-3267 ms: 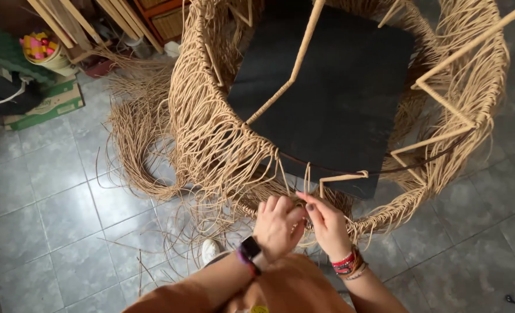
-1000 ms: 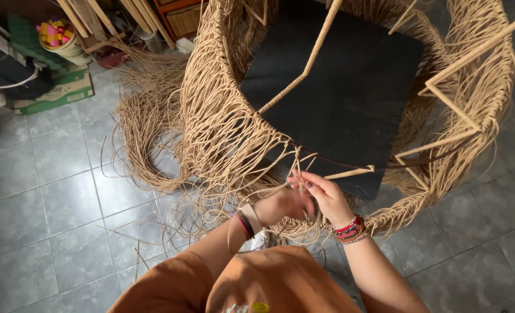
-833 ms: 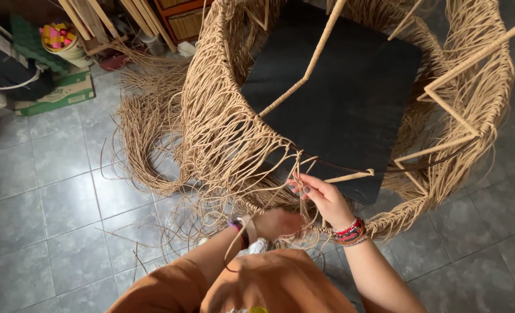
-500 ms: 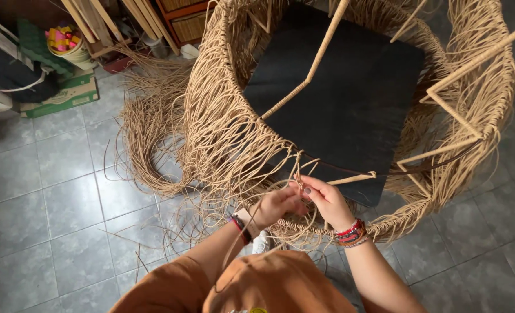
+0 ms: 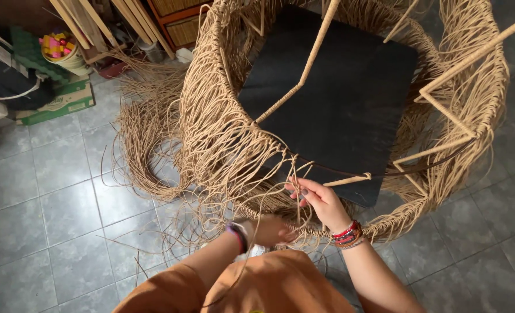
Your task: Weave and tie natural fibers onto a circular furniture frame
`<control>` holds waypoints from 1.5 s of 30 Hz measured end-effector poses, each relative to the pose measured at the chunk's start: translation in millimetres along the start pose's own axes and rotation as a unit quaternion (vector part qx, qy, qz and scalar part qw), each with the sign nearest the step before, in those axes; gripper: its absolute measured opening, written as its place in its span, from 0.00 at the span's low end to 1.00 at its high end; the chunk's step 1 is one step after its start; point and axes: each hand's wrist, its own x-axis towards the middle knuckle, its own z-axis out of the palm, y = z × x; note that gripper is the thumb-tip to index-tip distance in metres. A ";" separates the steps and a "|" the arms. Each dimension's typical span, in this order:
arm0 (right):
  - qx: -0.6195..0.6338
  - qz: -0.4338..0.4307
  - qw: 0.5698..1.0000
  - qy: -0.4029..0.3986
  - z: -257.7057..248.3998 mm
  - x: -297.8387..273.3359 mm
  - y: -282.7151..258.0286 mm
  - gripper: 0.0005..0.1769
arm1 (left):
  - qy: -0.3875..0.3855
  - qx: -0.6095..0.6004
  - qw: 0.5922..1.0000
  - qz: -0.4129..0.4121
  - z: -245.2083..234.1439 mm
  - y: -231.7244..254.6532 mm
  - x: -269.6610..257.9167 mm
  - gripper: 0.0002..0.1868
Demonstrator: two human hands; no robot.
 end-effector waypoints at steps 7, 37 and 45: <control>-0.006 0.004 1.000 -0.017 -5.2 -0.1 7.8 0.20 | 0.039 -0.109 0.990 0.075 69.1 -29.0 -3.1 0.13; -0.022 0.025 0.999 -0.002 12.0 11.5 1.1 0.21 | 0.028 -0.511 0.855 -0.087 7.1 -53.0 34.0 0.16; -0.024 0.024 0.999 0.017 18.0 13.2 4.0 0.18 | -0.063 -0.452 0.890 -0.001 -50.6 -66.8 -22.5 0.22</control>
